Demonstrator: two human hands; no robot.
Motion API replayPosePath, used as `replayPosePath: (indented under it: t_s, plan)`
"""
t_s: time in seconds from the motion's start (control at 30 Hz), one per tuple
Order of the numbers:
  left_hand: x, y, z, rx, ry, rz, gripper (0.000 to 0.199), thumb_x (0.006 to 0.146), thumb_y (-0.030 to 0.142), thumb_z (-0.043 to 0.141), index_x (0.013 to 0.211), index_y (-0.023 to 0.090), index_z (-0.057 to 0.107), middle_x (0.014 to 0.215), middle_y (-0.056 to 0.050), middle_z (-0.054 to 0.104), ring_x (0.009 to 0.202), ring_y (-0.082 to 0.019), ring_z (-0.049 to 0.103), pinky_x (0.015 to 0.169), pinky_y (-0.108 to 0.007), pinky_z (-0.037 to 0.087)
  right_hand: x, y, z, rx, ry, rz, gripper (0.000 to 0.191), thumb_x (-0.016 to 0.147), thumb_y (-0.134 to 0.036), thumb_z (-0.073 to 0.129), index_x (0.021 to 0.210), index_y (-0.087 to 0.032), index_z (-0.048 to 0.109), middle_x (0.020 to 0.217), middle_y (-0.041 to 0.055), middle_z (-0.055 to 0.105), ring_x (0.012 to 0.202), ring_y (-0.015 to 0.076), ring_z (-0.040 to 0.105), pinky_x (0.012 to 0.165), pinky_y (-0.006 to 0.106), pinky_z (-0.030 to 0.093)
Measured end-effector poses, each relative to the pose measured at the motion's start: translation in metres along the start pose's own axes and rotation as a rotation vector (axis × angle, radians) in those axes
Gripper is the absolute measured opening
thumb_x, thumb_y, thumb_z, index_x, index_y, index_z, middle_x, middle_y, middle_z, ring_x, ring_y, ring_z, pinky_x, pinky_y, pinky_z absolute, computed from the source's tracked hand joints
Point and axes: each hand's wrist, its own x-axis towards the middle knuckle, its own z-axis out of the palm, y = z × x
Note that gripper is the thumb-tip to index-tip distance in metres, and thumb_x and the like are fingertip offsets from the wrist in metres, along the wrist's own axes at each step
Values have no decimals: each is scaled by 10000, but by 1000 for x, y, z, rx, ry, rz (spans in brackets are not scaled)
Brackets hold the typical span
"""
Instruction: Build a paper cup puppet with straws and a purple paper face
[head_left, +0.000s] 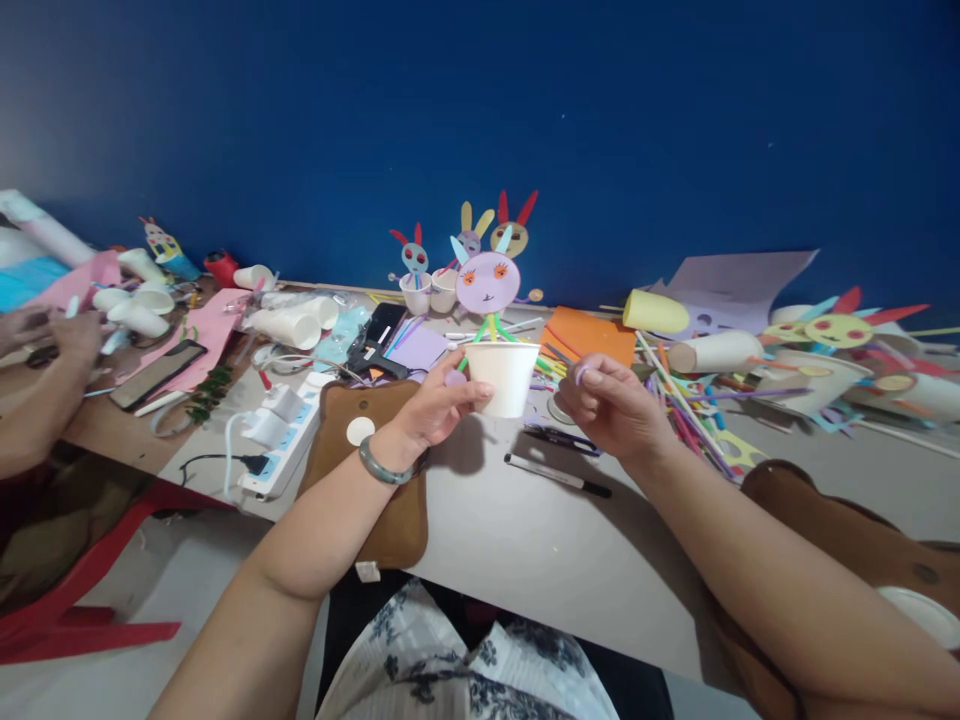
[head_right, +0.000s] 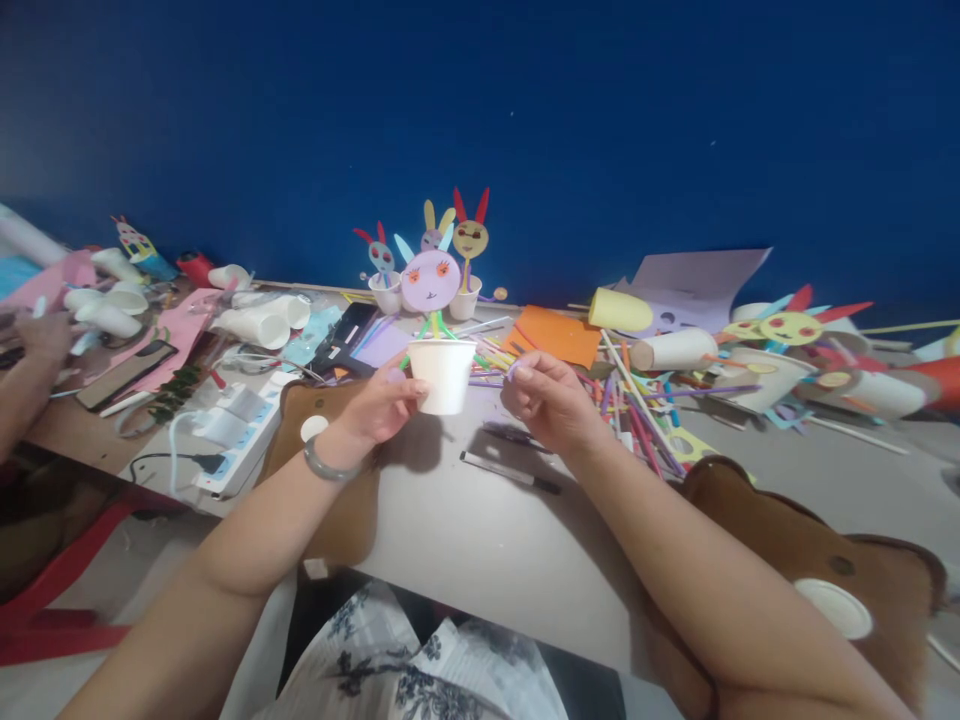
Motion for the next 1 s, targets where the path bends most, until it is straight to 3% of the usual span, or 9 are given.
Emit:
replayPosePath:
  t_s: [0.1, 0.27, 0.53, 0.63, 0.7, 0.77, 0.87, 1.0]
  plan:
    - [0, 0, 0, -1, 20, 7, 751, 607, 297, 918, 1285, 219, 606, 944, -31, 719, 782, -144, 644, 740, -276, 487, -3, -1, 4, 5, 66, 3, 356, 638, -469, 888, 706, -251, 615, 435, -92, 417, 375, 74, 306, 425, 258, 241]
    - [1, -2, -3, -4, 44, 12, 813, 584, 295, 926, 1319, 218, 587, 917, -31, 720, 760, -152, 649, 745, -295, 494, -6, -2, 8, -25, 138, 15, 317, 624, -436, 896, 733, -247, 667, 583, -28, 646, 405, 88, 432, 393, 258, 293]
    - [2, -1, -2, -11, 48, 14, 864, 577, 287, 925, 1354, 201, 557, 953, -58, 742, 764, -160, 670, 716, -278, 503, -4, 3, 6, -40, 167, -82, 231, 708, -392, 863, 761, -241, 696, 680, -7, 735, 388, 81, 481, 364, 249, 367]
    - [1, 0, -2, -23, 51, 4, 878, 574, 272, 923, 1365, 197, 549, 939, -57, 740, 769, -167, 674, 722, -288, 510, -11, 4, 6, -235, 190, -288, 157, 802, -371, 800, 833, -236, 726, 735, 8, 765, 418, 106, 560, 401, 271, 462]
    - [1, 0, -2, -22, 49, -3, 885, 582, 271, 920, 1378, 198, 539, 939, -55, 736, 773, -171, 673, 744, -304, 514, -19, 4, 4, -486, 215, -510, 72, 865, -302, 748, 905, -243, 743, 768, 15, 781, 468, 128, 631, 458, 286, 527]
    - [0, 1, -1, -14, 48, -8, 884, 597, 280, 914, 1389, 203, 530, 940, -48, 730, 769, -165, 668, 755, -308, 511, -25, 3, 1, -766, 214, -759, 118, 873, -205, 727, 974, -265, 741, 822, 21, 803, 549, 156, 705, 515, 292, 571]
    - [-2, 3, 1, -13, 44, -14, 892, 598, 288, 911, 1398, 216, 523, 964, -50, 727, 782, -167, 669, 757, -306, 509, -28, 0, -4, -1024, 64, -1083, 280, 840, -101, 716, 1037, -298, 696, 921, 26, 824, 699, 194, 781, 556, 286, 603]
    - [-2, 4, 2, 0, 39, -6, 871, 603, 300, 909, 1385, 220, 535, 932, -41, 716, 760, -160, 653, 733, -295, 498, -26, -3, -8, -1128, -70, -1252, 265, 843, -86, 685, 1003, -291, 633, 1032, 57, 818, 769, 196, 796, 570, 280, 606]
